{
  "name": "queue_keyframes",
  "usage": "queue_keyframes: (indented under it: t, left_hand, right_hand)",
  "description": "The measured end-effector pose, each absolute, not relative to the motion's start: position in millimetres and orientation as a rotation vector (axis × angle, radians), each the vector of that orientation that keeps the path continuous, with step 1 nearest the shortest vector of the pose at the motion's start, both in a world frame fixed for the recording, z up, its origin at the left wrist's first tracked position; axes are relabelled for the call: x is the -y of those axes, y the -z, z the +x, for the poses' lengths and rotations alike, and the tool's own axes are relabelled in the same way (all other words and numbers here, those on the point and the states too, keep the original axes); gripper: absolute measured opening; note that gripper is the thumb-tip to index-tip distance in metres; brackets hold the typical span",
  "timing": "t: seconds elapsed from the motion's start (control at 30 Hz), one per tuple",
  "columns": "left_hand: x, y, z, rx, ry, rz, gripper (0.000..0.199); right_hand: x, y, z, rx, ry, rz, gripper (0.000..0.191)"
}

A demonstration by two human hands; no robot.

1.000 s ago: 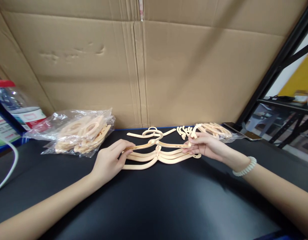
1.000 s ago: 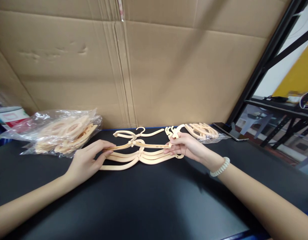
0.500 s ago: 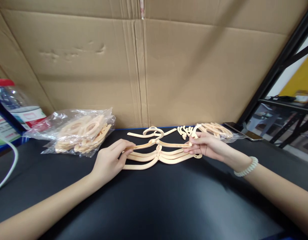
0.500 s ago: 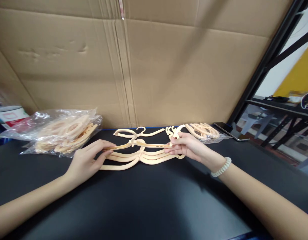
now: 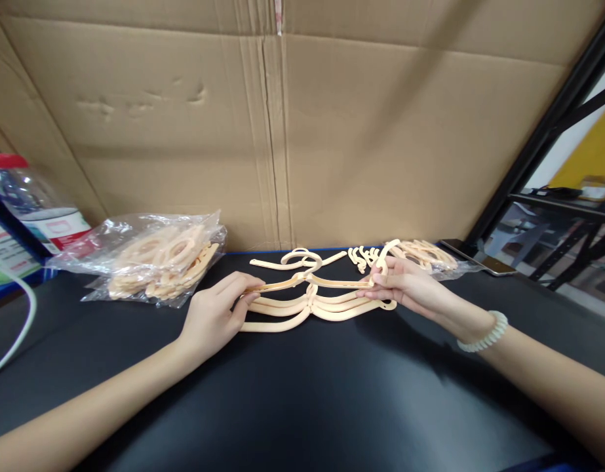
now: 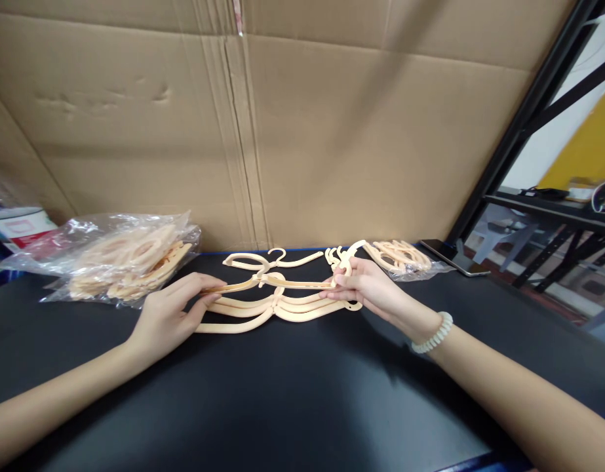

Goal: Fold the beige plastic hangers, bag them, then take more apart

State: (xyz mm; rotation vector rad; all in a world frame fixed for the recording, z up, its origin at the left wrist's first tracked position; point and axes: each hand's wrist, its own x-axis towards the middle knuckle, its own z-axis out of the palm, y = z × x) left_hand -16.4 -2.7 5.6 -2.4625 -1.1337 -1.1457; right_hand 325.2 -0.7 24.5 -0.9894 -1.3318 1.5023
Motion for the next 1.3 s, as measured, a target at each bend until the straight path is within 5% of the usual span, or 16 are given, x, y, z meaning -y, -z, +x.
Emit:
queue_keyframes:
  t: [1.3]
  left_hand:
    - [7,-7,-16,1.131,1.117,-2.495,0.022]
  right_hand:
    - [5,-24,313,1.282,-1.201,-0.982,0.042]
